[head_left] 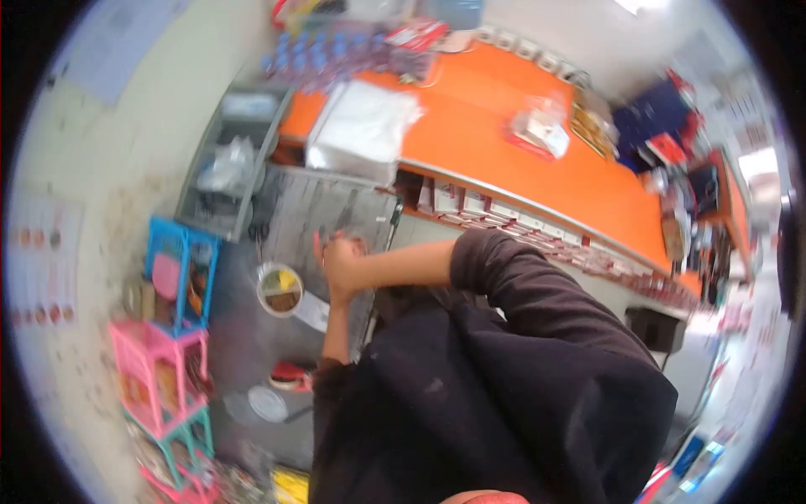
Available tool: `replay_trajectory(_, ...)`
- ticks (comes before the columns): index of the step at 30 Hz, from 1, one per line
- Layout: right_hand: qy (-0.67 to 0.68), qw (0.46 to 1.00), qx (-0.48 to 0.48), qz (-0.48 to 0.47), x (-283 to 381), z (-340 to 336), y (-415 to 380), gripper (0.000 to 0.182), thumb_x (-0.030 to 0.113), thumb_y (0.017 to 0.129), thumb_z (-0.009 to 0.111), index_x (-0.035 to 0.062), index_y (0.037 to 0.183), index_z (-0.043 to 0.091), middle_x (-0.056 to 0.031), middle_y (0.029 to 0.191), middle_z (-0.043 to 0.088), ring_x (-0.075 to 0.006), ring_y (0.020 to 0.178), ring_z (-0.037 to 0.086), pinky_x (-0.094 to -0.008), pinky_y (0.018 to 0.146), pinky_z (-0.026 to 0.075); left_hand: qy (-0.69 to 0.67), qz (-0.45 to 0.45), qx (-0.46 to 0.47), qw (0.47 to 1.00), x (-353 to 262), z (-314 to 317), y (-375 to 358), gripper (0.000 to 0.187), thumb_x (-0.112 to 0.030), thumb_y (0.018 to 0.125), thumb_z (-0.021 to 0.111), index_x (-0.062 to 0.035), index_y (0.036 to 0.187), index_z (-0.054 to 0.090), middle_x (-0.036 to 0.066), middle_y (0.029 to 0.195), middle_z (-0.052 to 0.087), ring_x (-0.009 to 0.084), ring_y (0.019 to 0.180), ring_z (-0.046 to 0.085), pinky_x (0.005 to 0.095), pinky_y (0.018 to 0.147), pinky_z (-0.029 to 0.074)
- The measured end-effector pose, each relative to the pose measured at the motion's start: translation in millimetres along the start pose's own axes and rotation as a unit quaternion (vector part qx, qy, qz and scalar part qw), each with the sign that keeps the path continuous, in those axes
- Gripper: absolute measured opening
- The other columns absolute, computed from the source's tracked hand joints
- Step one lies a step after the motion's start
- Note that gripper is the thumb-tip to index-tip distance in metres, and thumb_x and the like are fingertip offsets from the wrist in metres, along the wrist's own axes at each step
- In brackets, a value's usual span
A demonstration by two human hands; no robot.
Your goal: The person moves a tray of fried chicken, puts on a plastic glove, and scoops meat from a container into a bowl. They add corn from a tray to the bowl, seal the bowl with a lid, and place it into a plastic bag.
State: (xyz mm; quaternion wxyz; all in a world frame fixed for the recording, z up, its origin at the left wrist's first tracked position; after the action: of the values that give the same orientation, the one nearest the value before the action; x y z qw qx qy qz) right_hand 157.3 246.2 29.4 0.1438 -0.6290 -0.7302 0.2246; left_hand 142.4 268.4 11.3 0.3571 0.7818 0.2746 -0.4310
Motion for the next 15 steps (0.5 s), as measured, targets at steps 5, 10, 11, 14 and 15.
replay_trajectory(5, -0.61, 0.729, -0.002, 0.311, 34, 35, -12, 0.067, 0.02, 0.084, 0.058, 0.0081, 0.139, 0.022, -0.0103, 0.119, 0.051, -0.0234, 0.106, 0.055, -0.0437, 0.084, 0.048, 0.0, -0.035, 0.017, 0.999, 10, 12, -22, 0.086, -0.031, 0.063, 0.08, -0.0046, 0.132, 0.036, 0.017, 0.141, 0.027, 0.0352, 0.128, 0.027, 0.0449, 0.105, 0.02)
replay_trajectory(10, 0.24, 0.769, -0.479, 0.349, 15, 41, -41, 0.051, 0.02, 0.085, 0.056, 0.0144, 0.131, 0.036, -0.0039, 0.122, 0.045, -0.0191, 0.113, 0.047, -0.0515, 0.093, 0.041, -0.01, -0.063, 0.027, 0.998, 19, 31, -35, 0.083, -0.032, 0.064, 0.08, -0.0029, 0.13, 0.038, 0.018, 0.139, 0.029, 0.0351, 0.125, 0.031, 0.0436, 0.104, 0.023)
replay_trajectory(11, 0.231, 0.763, -0.494, 0.347, 5, 40, -34, 0.051, 0.02, 0.085, 0.056, 0.0144, 0.131, 0.036, -0.0039, 0.122, 0.045, -0.0191, 0.113, 0.047, -0.0515, 0.093, 0.041, -0.014, -0.072, 0.024, 0.997, 19, 34, -39, 0.083, -0.033, 0.064, 0.08, -0.0025, 0.129, 0.039, 0.018, 0.139, 0.03, 0.0351, 0.125, 0.032, 0.0433, 0.104, 0.024)
replay_trajectory(14, 0.126, 0.984, -0.102, 0.073, 11, 60, 45, 0.032, 0.02, 0.079, 0.061, 0.0156, 0.111, 0.057, -0.0018, 0.107, 0.058, -0.0202, 0.094, 0.058, -0.0485, 0.071, 0.049, -0.024, -0.096, 0.025, 0.995, 23, 45, -43, 0.082, -0.033, 0.064, 0.08, -0.0015, 0.128, 0.04, 0.018, 0.138, 0.031, 0.0351, 0.123, 0.035, 0.0425, 0.103, 0.026)
replay_trajectory(15, 0.08, 0.995, 0.045, -0.024, 10, 70, 55, 0.028, 0.02, 0.077, 0.062, 0.016, 0.104, 0.064, -0.001, 0.102, 0.063, -0.0205, 0.088, 0.062, -0.0475, 0.064, 0.051, -0.028, -0.107, 0.023, 0.994, 26, 48, -44, 0.081, -0.034, 0.064, 0.08, -0.0011, 0.127, 0.04, 0.018, 0.137, 0.032, 0.0351, 0.122, 0.036, 0.0422, 0.102, 0.026)
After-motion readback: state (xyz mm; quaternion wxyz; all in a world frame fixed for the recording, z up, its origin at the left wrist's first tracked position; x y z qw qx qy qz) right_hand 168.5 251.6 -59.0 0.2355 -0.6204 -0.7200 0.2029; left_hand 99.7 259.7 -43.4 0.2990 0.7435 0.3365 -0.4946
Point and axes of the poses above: each hand's wrist, its own y-axis towards the middle knuckle, its own z-axis out of the palm, x = y × z, the point moved 4 cm from there along y, towards the middle knuckle
